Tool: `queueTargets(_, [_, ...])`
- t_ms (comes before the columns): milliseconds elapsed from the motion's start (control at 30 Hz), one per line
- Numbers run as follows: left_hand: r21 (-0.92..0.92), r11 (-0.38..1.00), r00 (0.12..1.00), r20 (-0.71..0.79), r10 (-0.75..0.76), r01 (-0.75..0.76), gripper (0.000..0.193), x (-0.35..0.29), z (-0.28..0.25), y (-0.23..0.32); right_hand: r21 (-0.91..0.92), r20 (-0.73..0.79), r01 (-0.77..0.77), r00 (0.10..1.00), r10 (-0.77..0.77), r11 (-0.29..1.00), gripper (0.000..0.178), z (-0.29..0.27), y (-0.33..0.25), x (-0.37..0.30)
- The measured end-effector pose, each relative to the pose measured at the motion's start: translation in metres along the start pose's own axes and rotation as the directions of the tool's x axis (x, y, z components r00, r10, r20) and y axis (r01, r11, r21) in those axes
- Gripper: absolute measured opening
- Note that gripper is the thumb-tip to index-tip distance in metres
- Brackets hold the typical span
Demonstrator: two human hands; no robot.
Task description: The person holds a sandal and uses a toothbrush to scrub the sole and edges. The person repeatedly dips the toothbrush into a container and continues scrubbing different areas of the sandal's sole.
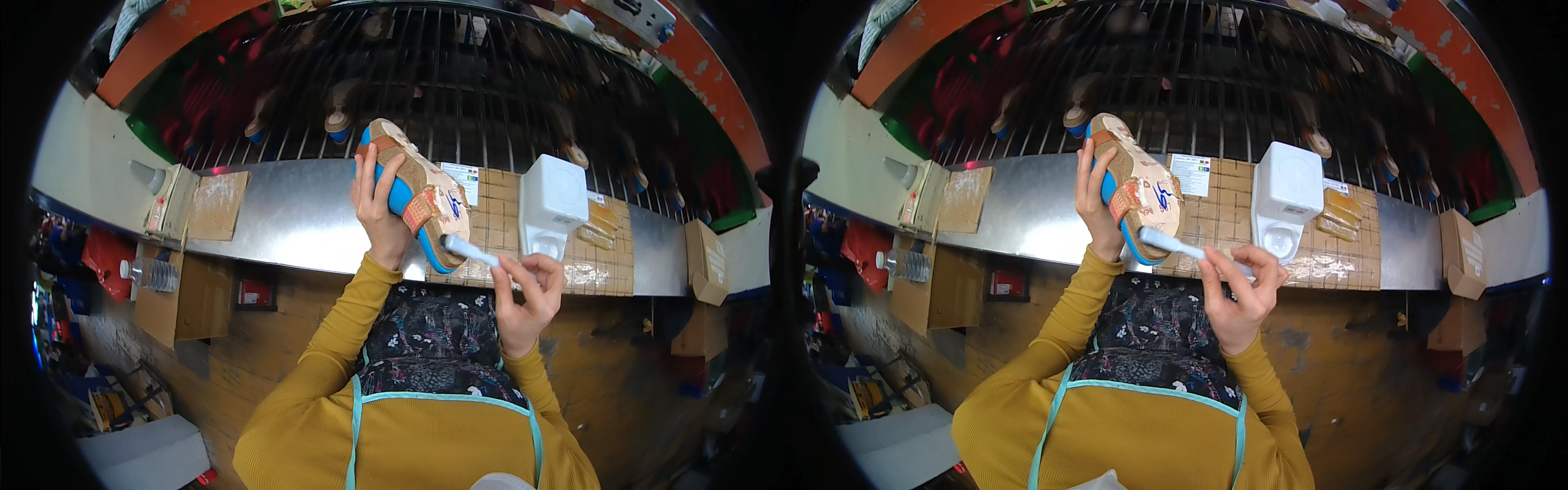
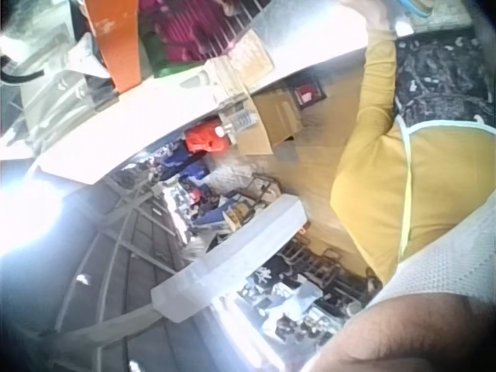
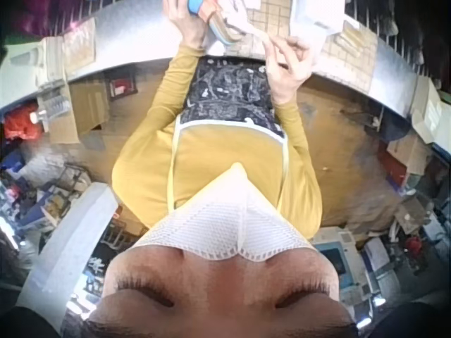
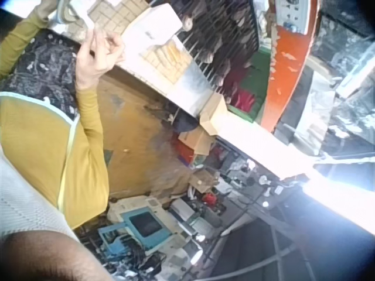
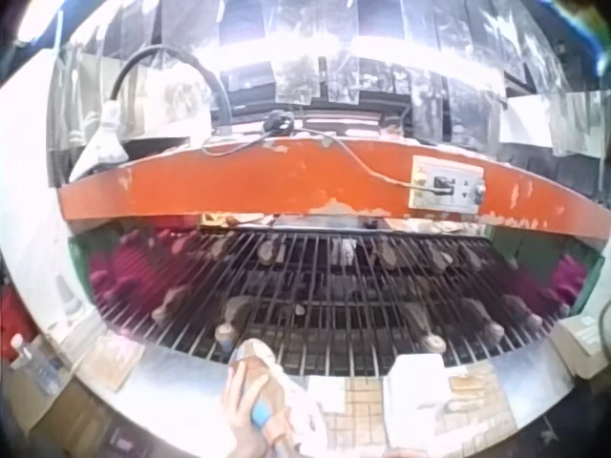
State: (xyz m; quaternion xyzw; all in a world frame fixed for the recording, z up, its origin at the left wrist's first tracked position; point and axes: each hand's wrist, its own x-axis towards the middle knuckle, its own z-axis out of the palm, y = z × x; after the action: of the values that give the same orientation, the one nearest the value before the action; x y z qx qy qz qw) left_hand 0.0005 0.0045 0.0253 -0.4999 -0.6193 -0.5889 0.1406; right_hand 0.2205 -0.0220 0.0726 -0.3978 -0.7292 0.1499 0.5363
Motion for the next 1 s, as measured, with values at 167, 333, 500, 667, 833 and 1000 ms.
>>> queueTargets(167, [-0.166,0.982,0.996,0.014,-0.091,0.092,0.06,0.005,0.0,0.01,0.129,-0.003,0.076,0.997,-0.076,0.989,0.026,-0.004,0.004,-0.004])
queueTargets(333, [-0.233,0.967,0.994,0.04,-0.101,0.108,0.056,0.007,0.003,0.015,-0.102,-0.107,0.19,0.974,-0.201,0.976,0.03,-0.006,0.009,-0.002])
queueTargets(500, [-0.224,0.972,0.997,0.056,-0.059,0.07,0.051,0.006,0.009,0.015,-0.021,-0.107,0.234,0.966,-0.235,0.972,0.032,-0.01,0.002,0.004])
queueTargets(667, [-0.269,0.963,0.997,0.074,0.016,0.005,0.051,0.003,0.015,0.011,-0.067,-0.014,0.242,0.97,-0.244,0.968,0.033,-0.014,-0.008,0.029])
queueTargets(833, [-0.39,0.921,0.994,0.1,0.034,0.008,0.053,0.002,0.012,0.008,-0.023,0.079,0.302,0.951,-0.3,0.953,0.032,-0.029,-0.01,0.023])
queueTargets(1000, [-0.613,0.753,0.969,0.201,-0.142,0.238,0.072,-0.001,0.007,0.022,-0.135,-0.008,0.284,0.958,-0.288,0.949,0.035,-0.021,-0.008,0.02])
